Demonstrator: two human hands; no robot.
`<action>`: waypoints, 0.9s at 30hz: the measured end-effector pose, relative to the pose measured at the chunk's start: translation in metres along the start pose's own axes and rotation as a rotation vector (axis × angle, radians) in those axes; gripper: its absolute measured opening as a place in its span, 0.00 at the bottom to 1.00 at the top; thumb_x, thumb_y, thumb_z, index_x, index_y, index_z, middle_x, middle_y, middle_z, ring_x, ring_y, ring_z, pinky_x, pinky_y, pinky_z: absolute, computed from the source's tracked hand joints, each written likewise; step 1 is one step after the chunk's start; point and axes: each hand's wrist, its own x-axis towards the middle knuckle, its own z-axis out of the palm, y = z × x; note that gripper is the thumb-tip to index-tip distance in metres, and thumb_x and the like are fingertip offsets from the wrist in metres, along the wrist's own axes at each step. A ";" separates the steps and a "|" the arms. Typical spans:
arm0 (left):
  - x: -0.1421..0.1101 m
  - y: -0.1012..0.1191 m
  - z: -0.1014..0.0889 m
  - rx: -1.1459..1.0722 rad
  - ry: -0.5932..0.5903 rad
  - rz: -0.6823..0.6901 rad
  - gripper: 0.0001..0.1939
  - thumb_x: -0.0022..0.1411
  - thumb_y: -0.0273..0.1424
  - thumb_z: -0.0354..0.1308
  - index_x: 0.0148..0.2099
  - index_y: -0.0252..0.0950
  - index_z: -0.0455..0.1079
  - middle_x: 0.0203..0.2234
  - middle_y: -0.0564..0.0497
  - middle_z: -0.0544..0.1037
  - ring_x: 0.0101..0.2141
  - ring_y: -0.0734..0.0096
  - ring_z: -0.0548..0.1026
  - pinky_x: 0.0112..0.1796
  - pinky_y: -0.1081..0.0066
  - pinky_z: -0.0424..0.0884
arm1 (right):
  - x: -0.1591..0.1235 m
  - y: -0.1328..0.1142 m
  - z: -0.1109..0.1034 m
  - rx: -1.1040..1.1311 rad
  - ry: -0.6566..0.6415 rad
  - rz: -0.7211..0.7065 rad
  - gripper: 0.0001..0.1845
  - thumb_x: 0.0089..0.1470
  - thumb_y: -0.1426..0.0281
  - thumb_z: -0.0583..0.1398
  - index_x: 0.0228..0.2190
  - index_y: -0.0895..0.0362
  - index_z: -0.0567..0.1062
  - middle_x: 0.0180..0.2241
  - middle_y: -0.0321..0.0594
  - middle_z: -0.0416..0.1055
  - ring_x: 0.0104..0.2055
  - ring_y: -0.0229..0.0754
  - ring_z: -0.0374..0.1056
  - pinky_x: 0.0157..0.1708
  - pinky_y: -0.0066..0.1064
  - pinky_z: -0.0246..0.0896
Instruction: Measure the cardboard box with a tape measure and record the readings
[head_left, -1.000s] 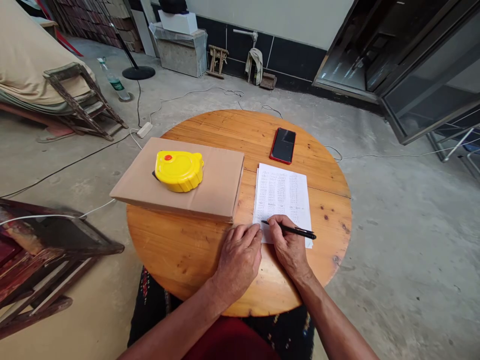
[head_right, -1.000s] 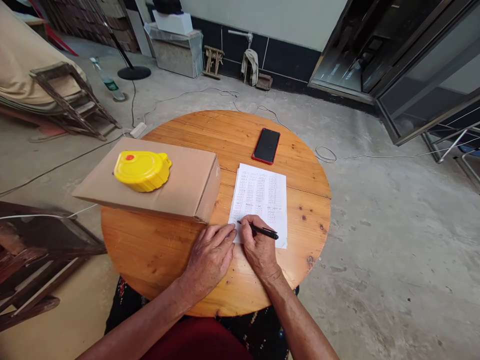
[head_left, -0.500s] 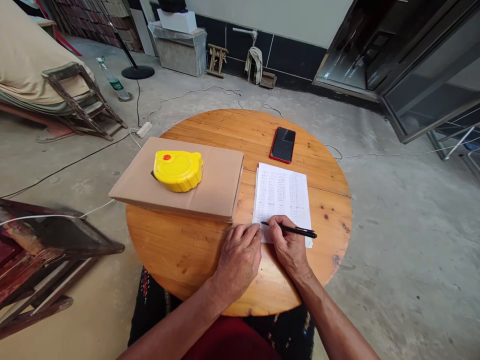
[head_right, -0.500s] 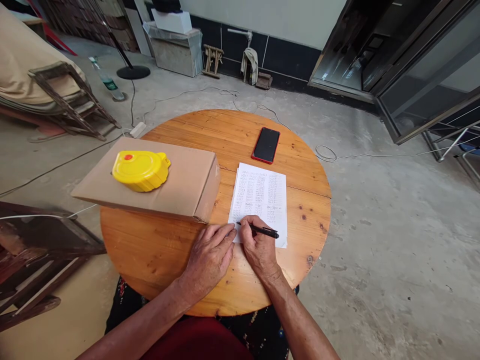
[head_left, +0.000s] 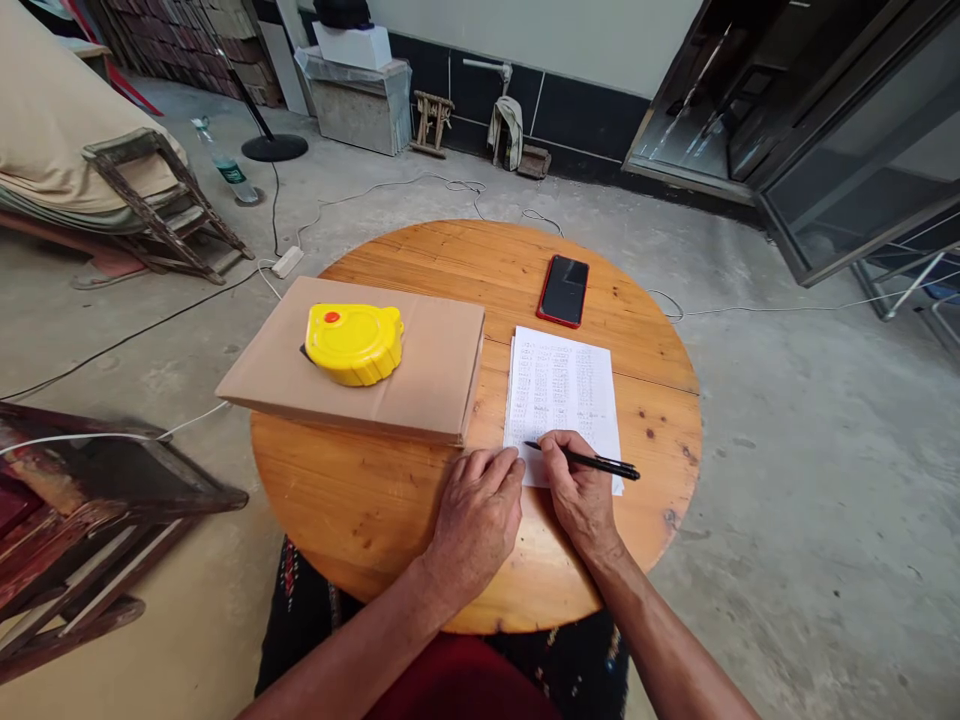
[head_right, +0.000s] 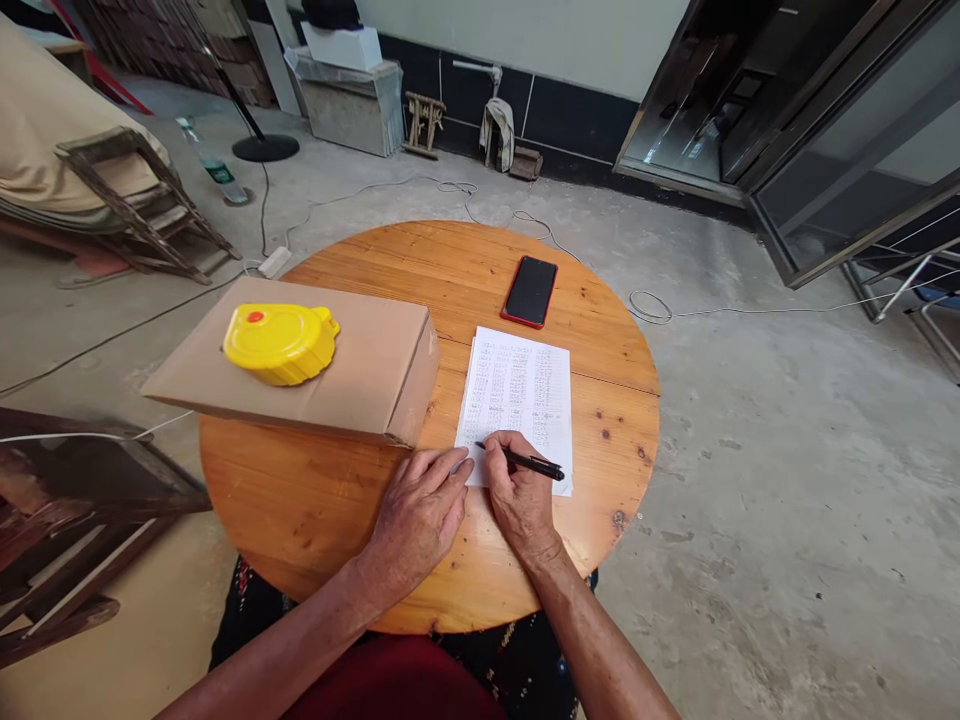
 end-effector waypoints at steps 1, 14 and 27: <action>0.000 0.000 0.000 -0.001 -0.003 0.000 0.17 0.63 0.21 0.52 0.54 0.33 0.69 0.50 0.46 0.75 0.46 0.58 0.69 0.45 0.58 0.69 | 0.000 0.000 0.000 0.001 -0.001 0.000 0.11 0.61 0.65 0.55 0.29 0.56 0.72 0.23 0.32 0.65 0.24 0.37 0.57 0.26 0.29 0.55; 0.000 0.000 -0.001 -0.013 -0.010 -0.009 0.17 0.64 0.21 0.51 0.54 0.32 0.69 0.51 0.47 0.75 0.45 0.59 0.68 0.45 0.57 0.69 | 0.002 -0.002 0.001 -0.020 -0.019 -0.011 0.10 0.60 0.67 0.55 0.28 0.57 0.71 0.23 0.32 0.64 0.25 0.36 0.58 0.26 0.28 0.55; 0.000 0.000 0.000 -0.015 -0.001 -0.006 0.17 0.63 0.21 0.52 0.53 0.33 0.69 0.51 0.46 0.75 0.45 0.59 0.68 0.46 0.58 0.69 | 0.001 0.000 0.001 0.014 -0.025 0.003 0.10 0.60 0.67 0.55 0.29 0.57 0.72 0.23 0.32 0.65 0.25 0.36 0.58 0.26 0.27 0.55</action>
